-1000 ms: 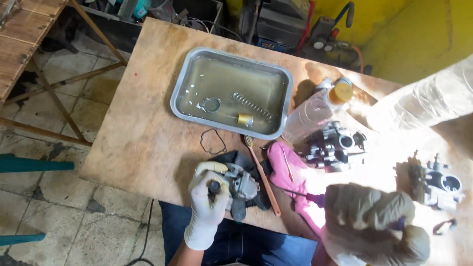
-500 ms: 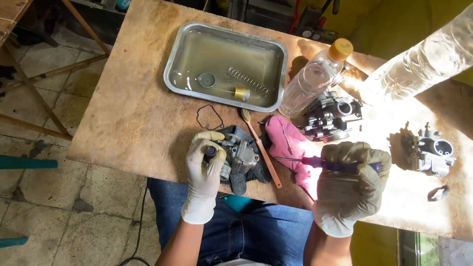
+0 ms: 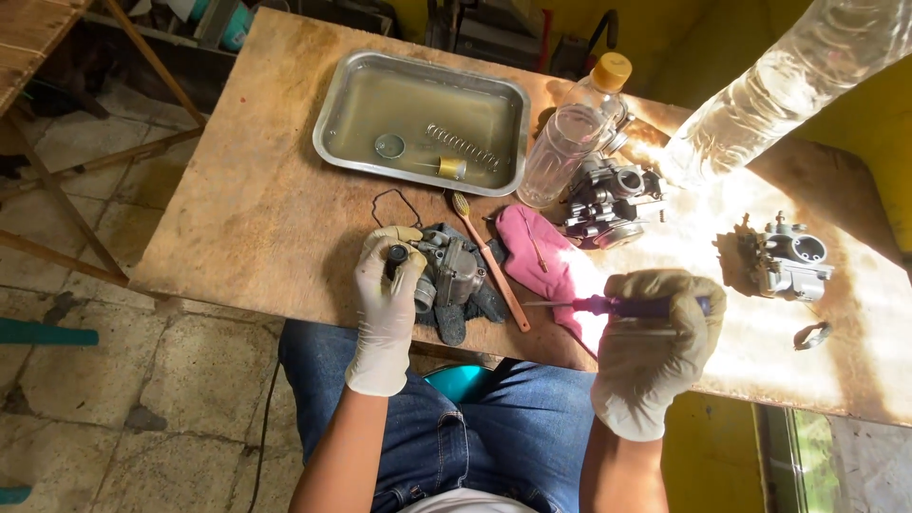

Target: The person is disassembling and cleaning a motorcycle carburetor at a workbench, using a screwdriver to remove internal parts.

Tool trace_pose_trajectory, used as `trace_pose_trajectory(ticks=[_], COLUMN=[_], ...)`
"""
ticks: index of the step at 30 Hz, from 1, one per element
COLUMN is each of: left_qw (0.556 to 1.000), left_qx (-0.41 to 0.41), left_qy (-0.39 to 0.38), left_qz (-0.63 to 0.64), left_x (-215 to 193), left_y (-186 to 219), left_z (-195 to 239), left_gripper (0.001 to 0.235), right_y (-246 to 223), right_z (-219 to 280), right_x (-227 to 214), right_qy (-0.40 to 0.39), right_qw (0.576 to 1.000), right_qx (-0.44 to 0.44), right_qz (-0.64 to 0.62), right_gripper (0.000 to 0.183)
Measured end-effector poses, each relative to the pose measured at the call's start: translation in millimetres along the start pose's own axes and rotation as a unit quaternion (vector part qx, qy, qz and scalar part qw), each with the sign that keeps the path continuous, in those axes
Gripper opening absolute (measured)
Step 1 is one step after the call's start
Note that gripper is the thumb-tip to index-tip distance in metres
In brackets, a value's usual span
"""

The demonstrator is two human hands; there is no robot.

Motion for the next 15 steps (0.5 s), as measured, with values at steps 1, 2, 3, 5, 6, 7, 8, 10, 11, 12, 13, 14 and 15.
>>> trace_pose_trajectory(ticks=[1,2,3,5,6,7,8,10,11,12,13,14,15], left_qw=[1.0,0.998,0.998,0.997,0.997,0.997,0.997,0.997,0.996,0.996,0.997,0.998,0.998], left_qx=[-0.026,-0.053,-0.049,-0.06,-0.057,-0.059,-0.059,-0.064,-0.074,-0.071,-0.059,-0.048,-0.045], left_qy=[0.009,0.017,0.017,0.022,0.021,0.023,0.025,0.025,0.026,0.026,0.028,0.03,0.03], left_qz=[0.014,0.027,0.028,0.038,0.039,0.036,0.032,0.039,0.046,0.047,0.037,0.027,0.029], left_x=[1,2,2,3,3,4,4,4,5,3,1,0,-1], left_y=[2,4,7,13,14,15,17,22,25,12,0,-12,-11], left_z=[0,1,3,6,7,8,7,12,14,10,6,0,0], left_gripper=[0.004,0.005,0.005,0.008,0.008,0.007,0.006,0.003,0.004,0.004,0.003,0.003,0.003], right_y=[-1,-3,-4,-9,-6,-4,-1,8,13,15,18,21,22], right_z=[-6,-11,-14,-20,-21,-22,-24,-24,-24,-23,-21,-20,-19], right_x=[9,18,33,61,67,75,83,91,96,97,99,102,103], right_qy=[0.021,0.042,0.042,0.05,0.049,0.012,-0.024,-0.06,-0.095,-0.096,-0.119,-0.141,-0.142], right_qw=[0.999,0.998,0.998,0.996,0.996,0.997,0.997,0.996,0.994,0.994,0.992,0.99,0.989], right_qx=[-0.018,-0.034,-0.036,-0.055,-0.057,-0.048,-0.041,-0.032,-0.018,-0.021,-0.024,-0.027,-0.03], right_qz=[0.022,0.045,0.043,0.054,0.052,0.057,0.061,0.05,0.041,0.04,0.026,0.013,0.012], right_gripper=[0.01,0.007,0.007,0.013,0.013,0.014,0.016,0.017,0.018,0.018,0.018,0.018,0.018])
Point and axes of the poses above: each hand's wrist, its own z-axis away from the middle knuckle, its own x-axis out of the palm, y = z × x, the point moved 2 cm from there along -z, towards the middle knuckle, and after that the axes turned 13 degrees about -x, right-handed, at the moved point
